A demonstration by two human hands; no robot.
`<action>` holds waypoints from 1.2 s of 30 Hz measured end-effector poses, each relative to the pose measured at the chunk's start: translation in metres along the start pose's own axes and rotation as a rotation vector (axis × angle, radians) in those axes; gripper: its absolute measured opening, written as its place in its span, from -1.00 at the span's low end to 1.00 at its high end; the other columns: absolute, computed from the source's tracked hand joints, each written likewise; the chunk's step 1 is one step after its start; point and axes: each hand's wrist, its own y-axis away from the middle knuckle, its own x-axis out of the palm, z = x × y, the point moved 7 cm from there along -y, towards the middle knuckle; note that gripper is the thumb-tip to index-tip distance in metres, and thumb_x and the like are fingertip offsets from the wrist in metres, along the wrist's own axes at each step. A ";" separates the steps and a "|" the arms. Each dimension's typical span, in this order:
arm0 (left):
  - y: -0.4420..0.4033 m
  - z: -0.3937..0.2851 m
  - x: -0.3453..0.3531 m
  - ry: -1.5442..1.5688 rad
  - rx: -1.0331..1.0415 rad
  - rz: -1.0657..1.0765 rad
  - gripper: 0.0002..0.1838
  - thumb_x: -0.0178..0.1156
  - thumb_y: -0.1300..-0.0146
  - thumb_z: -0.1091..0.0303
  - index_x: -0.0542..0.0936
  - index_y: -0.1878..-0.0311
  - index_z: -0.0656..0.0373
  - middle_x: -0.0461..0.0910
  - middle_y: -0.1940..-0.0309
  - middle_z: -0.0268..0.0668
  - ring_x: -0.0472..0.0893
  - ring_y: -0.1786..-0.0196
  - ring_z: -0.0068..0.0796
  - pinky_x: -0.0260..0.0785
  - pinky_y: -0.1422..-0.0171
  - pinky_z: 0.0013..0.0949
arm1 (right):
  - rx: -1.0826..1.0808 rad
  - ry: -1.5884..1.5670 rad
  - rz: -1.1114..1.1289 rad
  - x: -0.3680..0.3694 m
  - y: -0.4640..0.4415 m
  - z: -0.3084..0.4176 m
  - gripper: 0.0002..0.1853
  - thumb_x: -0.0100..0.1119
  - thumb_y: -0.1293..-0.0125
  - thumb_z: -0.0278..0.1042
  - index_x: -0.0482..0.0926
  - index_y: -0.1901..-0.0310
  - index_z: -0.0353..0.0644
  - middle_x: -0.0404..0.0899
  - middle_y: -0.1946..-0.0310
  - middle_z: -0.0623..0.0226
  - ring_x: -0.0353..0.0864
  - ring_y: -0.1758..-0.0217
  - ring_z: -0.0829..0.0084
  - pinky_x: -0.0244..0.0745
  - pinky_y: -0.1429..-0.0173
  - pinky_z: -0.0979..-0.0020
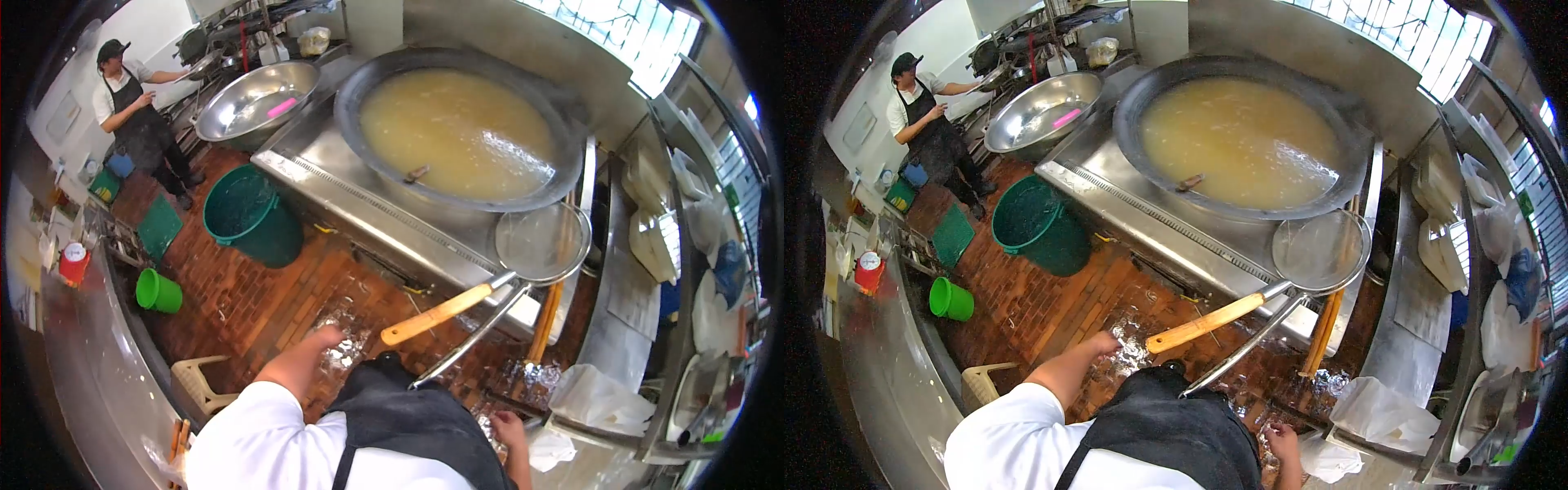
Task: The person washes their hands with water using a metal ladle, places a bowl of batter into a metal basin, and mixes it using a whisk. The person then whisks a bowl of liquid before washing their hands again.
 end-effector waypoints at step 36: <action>0.190 -0.258 -0.115 0.237 0.821 -0.540 -0.62 0.20 -0.17 0.15 0.55 0.02 0.20 0.55 0.04 -0.09 0.54 -0.04 -0.14 0.38 -0.12 -0.24 | -0.793 0.330 -0.480 -0.050 0.108 0.342 -0.18 0.27 -0.08 0.03 0.24 -0.29 -0.30 0.08 -0.36 -0.19 -0.02 -0.46 -0.11 -0.10 -0.46 0.04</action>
